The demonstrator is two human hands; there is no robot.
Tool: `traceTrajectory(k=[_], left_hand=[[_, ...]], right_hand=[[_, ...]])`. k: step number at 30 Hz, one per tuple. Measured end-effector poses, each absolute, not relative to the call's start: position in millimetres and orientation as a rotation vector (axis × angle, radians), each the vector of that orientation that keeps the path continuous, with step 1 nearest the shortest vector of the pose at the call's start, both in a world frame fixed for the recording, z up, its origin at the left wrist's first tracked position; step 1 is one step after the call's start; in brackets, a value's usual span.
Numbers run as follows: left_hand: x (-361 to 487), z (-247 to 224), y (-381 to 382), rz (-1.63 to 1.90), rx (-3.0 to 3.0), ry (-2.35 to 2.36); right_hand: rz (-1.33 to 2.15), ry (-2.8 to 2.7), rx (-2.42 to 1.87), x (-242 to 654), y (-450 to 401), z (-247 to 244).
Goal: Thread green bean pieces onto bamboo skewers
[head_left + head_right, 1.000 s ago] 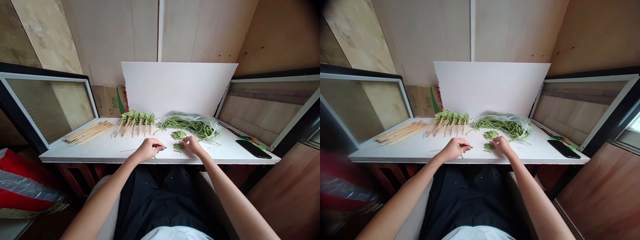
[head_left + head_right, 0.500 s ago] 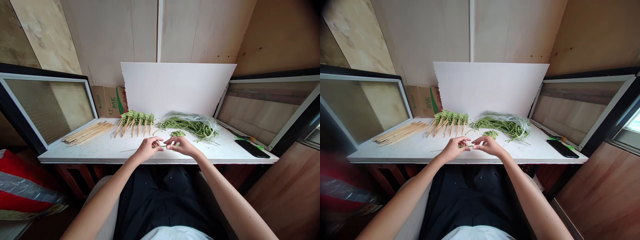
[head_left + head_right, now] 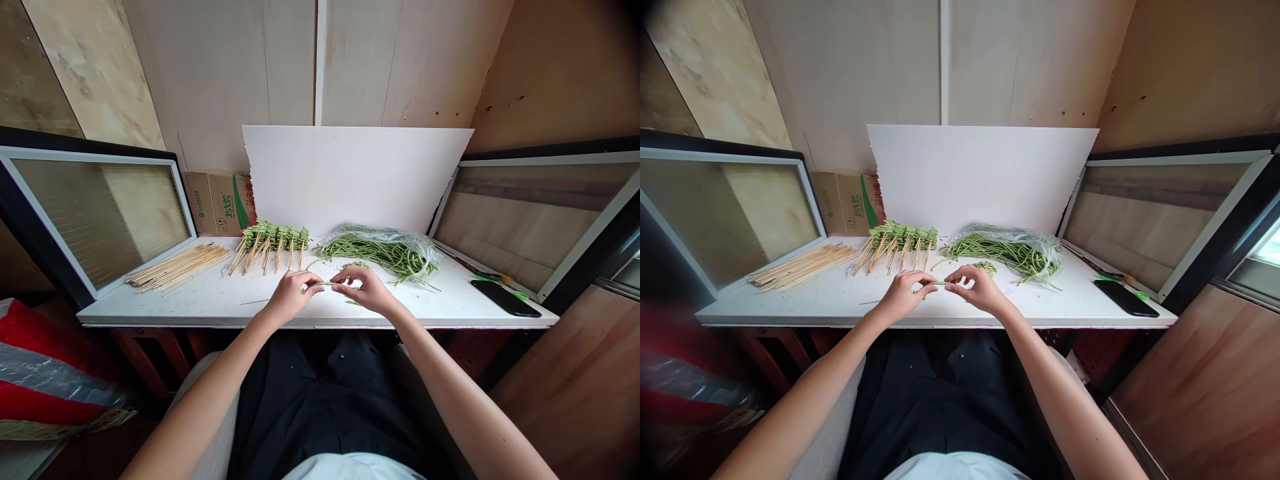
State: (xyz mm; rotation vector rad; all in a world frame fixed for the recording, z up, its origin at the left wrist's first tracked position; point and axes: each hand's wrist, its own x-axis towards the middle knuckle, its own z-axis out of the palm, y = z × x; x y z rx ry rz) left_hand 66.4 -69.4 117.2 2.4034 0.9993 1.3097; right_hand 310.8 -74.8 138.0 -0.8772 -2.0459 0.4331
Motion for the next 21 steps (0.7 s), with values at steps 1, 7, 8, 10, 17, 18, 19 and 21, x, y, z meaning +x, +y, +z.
traceTrajectory(k=[1, 7, 8, 10, 17, 18, 19, 21], left_hand=[[67.0, 117.6, -70.1, 1.309, 2.393, 0.988], [70.6, 118.0, -73.6, 1.248, 2.16, 0.873], [70.9, 117.8, -73.9, 1.234, 2.127, 0.863], [71.2, 117.4, -74.4, 1.203, 2.082, 0.862], [72.1, 118.4, -75.0, 1.14, 1.96, 0.859], [72.3, 118.7, -74.9, 1.141, 1.95, 0.845], [72.4, 119.0, -74.9, 1.146, 1.942, 0.828], [72.7, 119.1, -74.8, 1.166, 1.925, 0.792]], right_hand=[[0.425, -2.043, -0.859, 308.2, -76.1, 137.8], [0.335, -2.005, -0.775, 299.6, -79.2, 136.5], [0.321, -2.006, -0.762, 299.3, -79.0, 136.1], [0.303, -2.03, -0.744, 298.3, -78.5, 134.5], [0.242, -2.094, -0.7, 288.1, -79.7, 127.1], [0.247, -2.088, -0.69, 286.9, -80.3, 126.8], [0.252, -2.079, -0.683, 286.0, -80.8, 126.7], [0.249, -2.058, -0.68, 284.7, -81.4, 126.8]])
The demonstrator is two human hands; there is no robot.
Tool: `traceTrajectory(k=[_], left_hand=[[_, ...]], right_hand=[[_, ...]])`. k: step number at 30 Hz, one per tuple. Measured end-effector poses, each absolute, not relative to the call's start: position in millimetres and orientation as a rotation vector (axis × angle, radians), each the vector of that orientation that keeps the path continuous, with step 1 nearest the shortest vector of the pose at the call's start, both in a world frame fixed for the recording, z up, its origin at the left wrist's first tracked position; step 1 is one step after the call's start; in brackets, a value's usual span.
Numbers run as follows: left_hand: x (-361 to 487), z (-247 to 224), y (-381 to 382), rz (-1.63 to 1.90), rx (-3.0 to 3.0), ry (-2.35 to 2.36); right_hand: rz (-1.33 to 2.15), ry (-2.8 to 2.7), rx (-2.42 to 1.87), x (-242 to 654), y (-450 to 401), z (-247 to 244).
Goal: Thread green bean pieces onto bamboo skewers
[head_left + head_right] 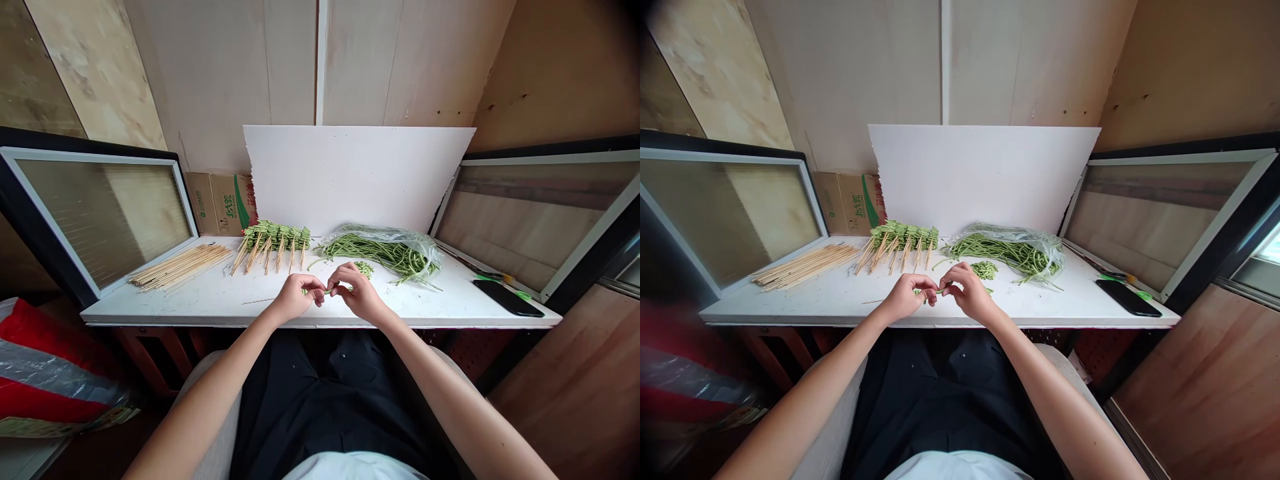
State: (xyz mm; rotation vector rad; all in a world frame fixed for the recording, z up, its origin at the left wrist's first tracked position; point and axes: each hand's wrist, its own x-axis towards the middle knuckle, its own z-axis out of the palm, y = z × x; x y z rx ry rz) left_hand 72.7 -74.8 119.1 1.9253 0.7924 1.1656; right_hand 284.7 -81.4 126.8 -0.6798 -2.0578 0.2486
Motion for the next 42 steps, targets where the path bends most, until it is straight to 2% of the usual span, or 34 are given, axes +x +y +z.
traceTrajectory(k=[9, 19, 27, 42], left_hand=[[71.6, 116.5, -70.3, 1.117, 1.778, 0.629], [70.5, 121.7, -70.8, 1.239, 1.818, 0.8], [75.1, 119.5, -73.2, 1.175, 1.904, 0.784], [79.1, 118.8, -77.5, 1.059, 1.633, 0.564]], right_hand=[[0.288, -1.956, -0.64, 279.3, -80.6, 123.1], [0.033, -2.024, -0.652, 283.8, -86.9, 132.9], [-0.031, -2.01, -0.632, 280.5, -85.8, 129.0], [0.387, -1.766, -0.602, 269.9, -78.8, 114.5]])
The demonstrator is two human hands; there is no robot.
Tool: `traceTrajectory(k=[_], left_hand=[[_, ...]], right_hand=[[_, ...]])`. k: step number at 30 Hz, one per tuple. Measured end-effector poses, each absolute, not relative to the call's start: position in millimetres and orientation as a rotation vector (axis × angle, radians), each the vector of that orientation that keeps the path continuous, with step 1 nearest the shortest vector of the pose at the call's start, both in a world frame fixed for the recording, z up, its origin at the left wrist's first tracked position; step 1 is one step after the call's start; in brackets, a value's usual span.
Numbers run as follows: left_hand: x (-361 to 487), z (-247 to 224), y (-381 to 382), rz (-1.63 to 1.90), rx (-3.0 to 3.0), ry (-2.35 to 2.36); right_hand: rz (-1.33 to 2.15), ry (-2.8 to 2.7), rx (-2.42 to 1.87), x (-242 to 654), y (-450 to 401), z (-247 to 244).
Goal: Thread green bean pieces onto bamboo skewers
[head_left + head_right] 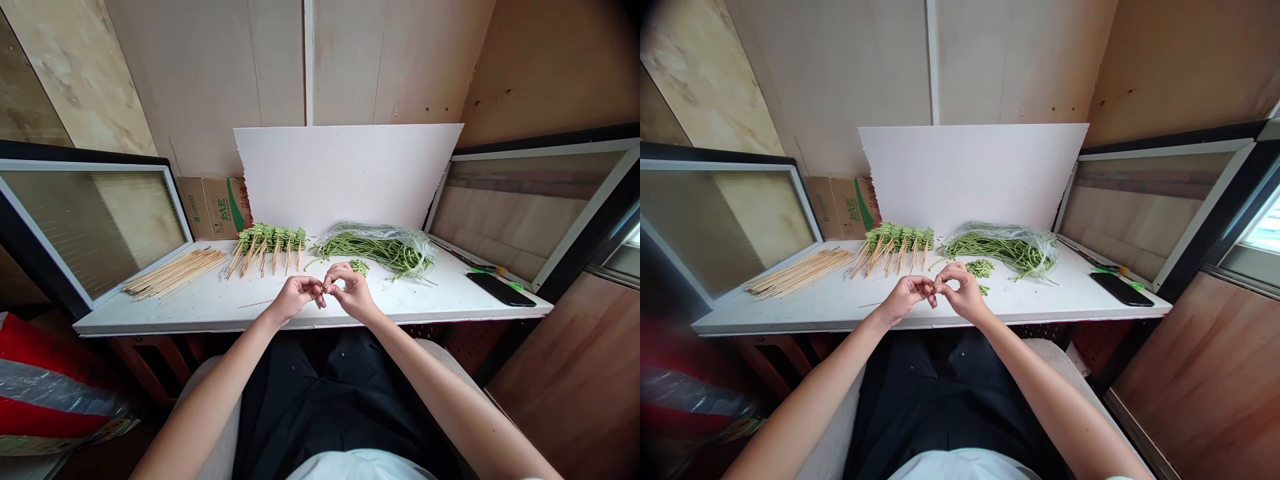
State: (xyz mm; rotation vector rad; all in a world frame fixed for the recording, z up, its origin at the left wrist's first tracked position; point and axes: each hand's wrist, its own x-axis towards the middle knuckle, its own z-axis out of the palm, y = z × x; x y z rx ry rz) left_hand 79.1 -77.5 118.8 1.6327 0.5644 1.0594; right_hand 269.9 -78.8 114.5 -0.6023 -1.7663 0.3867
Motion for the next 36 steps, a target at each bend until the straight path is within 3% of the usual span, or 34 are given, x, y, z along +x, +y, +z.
traceTrajectory(k=[11, 17, 22, 26, 32, 36], left_hand=[[59.4, 122.6, -69.7, 0.853, 1.641, 0.686], [65.4, 106.2, -61.0, 0.845, 1.557, 0.689], [62.2, 106.2, -57.6, 0.884, 1.593, 0.752], [61.6, 106.6, -56.4, 0.909, 1.564, 0.751], [64.5, 106.3, -57.3, 0.931, 1.583, 0.759], [64.6, 108.3, -59.1, 0.958, 1.579, 0.796]], right_hand=[[0.071, -1.562, -1.111, 394.0, -23.9, 120.6], [0.216, -2.051, -1.183, 381.3, -13.5, 83.5], [0.138, -2.071, -1.228, 379.2, -11.2, 68.1], [0.158, -2.029, -1.183, 368.8, -18.6, 83.6], [0.573, -2.103, -0.979, 330.7, -50.9, 119.4], [0.602, -2.143, -0.878, 315.2, -63.3, 125.3]])
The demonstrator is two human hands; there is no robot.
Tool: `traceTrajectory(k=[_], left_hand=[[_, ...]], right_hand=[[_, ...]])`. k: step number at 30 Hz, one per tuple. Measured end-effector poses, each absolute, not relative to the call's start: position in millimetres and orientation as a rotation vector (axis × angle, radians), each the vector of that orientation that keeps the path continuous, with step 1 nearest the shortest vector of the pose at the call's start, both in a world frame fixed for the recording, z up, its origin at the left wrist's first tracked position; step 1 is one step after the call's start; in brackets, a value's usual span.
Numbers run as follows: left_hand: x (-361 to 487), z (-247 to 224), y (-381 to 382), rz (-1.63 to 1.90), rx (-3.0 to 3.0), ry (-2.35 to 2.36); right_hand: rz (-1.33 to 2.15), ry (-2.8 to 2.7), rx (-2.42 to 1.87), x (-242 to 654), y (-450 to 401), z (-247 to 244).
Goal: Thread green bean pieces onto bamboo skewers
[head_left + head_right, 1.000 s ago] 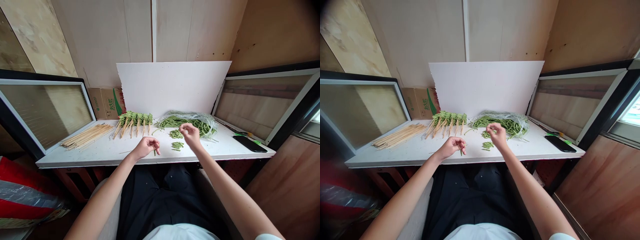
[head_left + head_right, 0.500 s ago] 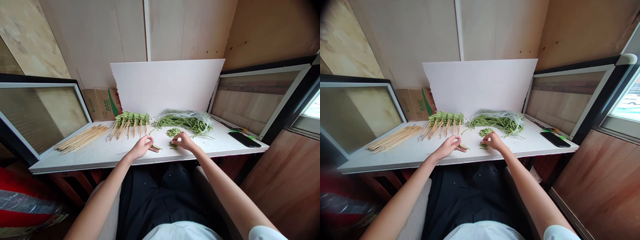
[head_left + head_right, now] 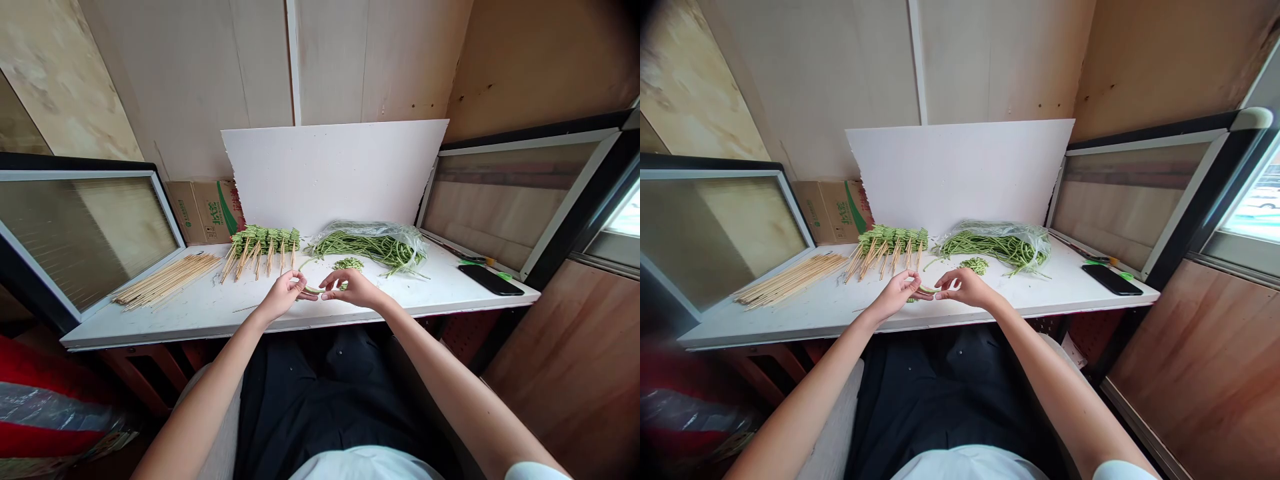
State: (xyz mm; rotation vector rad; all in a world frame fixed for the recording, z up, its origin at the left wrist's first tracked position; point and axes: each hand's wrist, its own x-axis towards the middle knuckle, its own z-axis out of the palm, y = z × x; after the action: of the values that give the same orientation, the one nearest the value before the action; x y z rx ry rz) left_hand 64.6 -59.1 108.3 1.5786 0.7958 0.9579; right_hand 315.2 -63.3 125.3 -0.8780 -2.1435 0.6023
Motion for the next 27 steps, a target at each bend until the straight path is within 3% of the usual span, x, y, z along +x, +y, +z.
traceTrajectory(k=[5, 10, 27], left_hand=[[65.6, 107.3, -57.3, 1.033, 1.609, 0.828], [68.9, 109.6, -63.1, 1.294, 2.035, 1.004], [73.8, 113.6, -70.4, 1.212, 2.046, 0.958]], right_hand=[[0.425, -2.102, -0.829, 310.0, -67.3, 126.6], [0.341, -2.148, -0.826, 305.7, -71.5, 128.2], [0.148, -2.061, -0.728, 294.1, -75.5, 125.0]])
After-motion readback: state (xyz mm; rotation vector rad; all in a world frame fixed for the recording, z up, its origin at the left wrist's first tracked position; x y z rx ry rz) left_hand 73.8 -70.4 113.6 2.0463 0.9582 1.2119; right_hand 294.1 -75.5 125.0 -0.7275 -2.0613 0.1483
